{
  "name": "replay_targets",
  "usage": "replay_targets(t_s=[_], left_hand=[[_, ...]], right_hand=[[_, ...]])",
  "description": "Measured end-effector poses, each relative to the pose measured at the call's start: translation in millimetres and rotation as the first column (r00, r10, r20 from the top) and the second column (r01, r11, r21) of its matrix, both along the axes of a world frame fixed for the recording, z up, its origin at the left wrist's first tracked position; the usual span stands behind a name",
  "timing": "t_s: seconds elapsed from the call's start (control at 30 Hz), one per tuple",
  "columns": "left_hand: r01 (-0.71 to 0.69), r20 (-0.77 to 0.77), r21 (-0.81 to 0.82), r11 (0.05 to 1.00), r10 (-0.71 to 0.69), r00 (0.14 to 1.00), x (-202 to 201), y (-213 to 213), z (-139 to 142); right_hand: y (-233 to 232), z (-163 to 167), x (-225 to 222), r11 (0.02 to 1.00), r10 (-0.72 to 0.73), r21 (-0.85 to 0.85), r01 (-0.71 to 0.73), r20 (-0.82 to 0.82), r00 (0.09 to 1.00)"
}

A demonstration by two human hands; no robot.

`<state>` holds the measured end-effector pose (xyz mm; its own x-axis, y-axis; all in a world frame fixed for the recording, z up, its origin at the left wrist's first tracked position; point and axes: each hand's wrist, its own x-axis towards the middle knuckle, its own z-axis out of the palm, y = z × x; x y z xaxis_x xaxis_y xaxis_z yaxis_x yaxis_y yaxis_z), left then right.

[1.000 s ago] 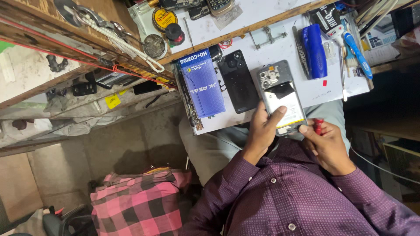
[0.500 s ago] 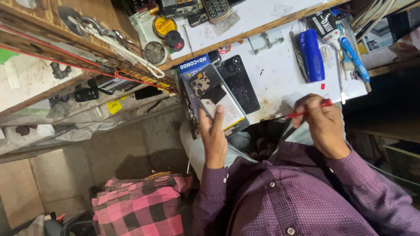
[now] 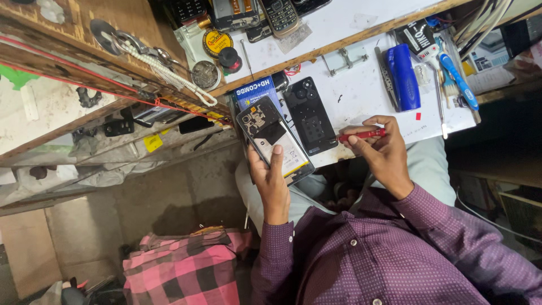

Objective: The person opens the back of a smartphone at a repair workbench, pries out the old battery, and positions a new battery inside the phone. They then use a small screwdriver to tighten screws on the phone's internal frame while holding the phone steady.

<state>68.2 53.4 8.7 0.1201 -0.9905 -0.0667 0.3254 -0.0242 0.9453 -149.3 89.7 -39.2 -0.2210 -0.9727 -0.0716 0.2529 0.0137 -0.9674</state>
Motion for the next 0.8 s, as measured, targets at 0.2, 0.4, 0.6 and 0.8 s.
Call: replay_targets(t_s=[0.2,0.4,0.6,0.8], left_hand=[[0.011,-0.022,0.008,1.0,-0.011,1.0,-2,2,-2],[0.012,-0.022,-0.01,1.0,-0.012,1.0,0,3,-13],[0.087,-0.02,0.039,0.995,-0.086,0.996,-10,0,-24],[0.294,-0.02,0.02,0.956,-0.293,0.956,-59,-1,-28]], right_hand=[[-1,-4,1,1.0,0.013,0.015,-0.012,-0.072,0.997],[-1,-4,1,1.0,0.02,0.011,-0.019,-0.097,0.995],[6,4,-22,0.989,-0.137,0.052,0.136,0.017,0.99],[21,17,-59,0.97,-0.232,-0.003,0.241,0.259,0.937]])
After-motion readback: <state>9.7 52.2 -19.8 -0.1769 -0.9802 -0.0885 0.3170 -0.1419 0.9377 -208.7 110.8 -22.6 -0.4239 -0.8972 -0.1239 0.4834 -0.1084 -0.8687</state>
